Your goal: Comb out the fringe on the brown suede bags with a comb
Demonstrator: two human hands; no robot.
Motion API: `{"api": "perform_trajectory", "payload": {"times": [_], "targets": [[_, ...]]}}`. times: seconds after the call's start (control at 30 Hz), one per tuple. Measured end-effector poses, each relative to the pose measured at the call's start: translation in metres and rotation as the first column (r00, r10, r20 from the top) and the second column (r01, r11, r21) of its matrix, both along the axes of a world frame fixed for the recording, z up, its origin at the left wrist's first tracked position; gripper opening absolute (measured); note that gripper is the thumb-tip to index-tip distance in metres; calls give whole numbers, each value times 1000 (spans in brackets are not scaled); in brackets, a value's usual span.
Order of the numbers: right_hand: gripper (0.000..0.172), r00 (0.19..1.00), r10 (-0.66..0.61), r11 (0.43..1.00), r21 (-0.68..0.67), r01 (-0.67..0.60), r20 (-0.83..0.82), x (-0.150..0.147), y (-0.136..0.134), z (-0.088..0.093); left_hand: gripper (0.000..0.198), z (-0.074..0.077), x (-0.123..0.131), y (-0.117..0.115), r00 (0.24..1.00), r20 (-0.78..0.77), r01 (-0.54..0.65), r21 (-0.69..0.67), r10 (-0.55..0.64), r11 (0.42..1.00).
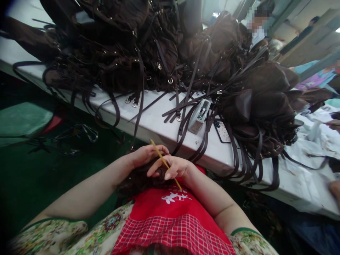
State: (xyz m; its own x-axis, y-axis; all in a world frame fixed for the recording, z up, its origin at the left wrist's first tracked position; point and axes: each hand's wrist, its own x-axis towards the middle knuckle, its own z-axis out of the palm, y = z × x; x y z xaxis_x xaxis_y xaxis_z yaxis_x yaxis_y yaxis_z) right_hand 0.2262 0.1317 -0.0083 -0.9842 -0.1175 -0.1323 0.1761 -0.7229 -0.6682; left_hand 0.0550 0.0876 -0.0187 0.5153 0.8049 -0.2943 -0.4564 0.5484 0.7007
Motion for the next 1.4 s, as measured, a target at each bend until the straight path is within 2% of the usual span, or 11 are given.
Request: {"api": "perform_trajectory", "payload": {"times": [0.13, 0.23, 0.33, 0.43, 0.6, 0.93, 1.03, 1.13, 1.2, 1.27, 1.4], "targets": [[45, 962, -187, 900, -358, 249, 197, 19, 10, 13, 39, -4, -5, -19, 992, 4, 123, -34, -123, 992], [42, 908, -264, 772, -493, 401, 324, 22, 14, 17, 54, -2, -13, -22, 953, -227, 245, 195, -200, 950], [40, 893, -266, 733, -525, 433, 364, 19, 16, 21, 35, -6, -5, -20, 875, -483, 216, 345, -25, 913], [44, 894, -304, 747, -500, 438, 329, 17, 20, 25, 36, -17, 7, -23, 882, -462, 65, 320, 96, 945], [50, 919, -257, 866, -349, 357, 300, 16, 31, 16, 26, -33, 16, -36, 980, -139, -138, 61, 145, 989], [48, 926, -215, 885, -339, 319, 309, 16, 32, 0, 27, -28, 17, -49, 994, -58, -86, 45, 88, 995], [49, 910, -226, 930, -201, 308, 346, 20, 32, -3, 23, -33, 15, -48, 992, 20, -125, -56, 127, 991], [53, 840, -366, 931, 146, 336, 401, 29, 35, -8, 23, -37, 12, -47, 990, 55, -128, -32, 130, 991], [56, 736, -570, 787, 500, 361, 365, 37, 36, -11, 24, -38, 10, -47, 990, 68, -121, -16, 122, 992], [57, 664, -712, 534, 789, 302, 228, 43, 34, -10, 24, -38, 9, -47, 990, 74, -119, -26, 121, 992], [27, 716, -698, 82, 992, 94, -10, 39, 13, 1, 23, -35, 11, -45, 988, 75, -134, -32, 136, 990]]}}
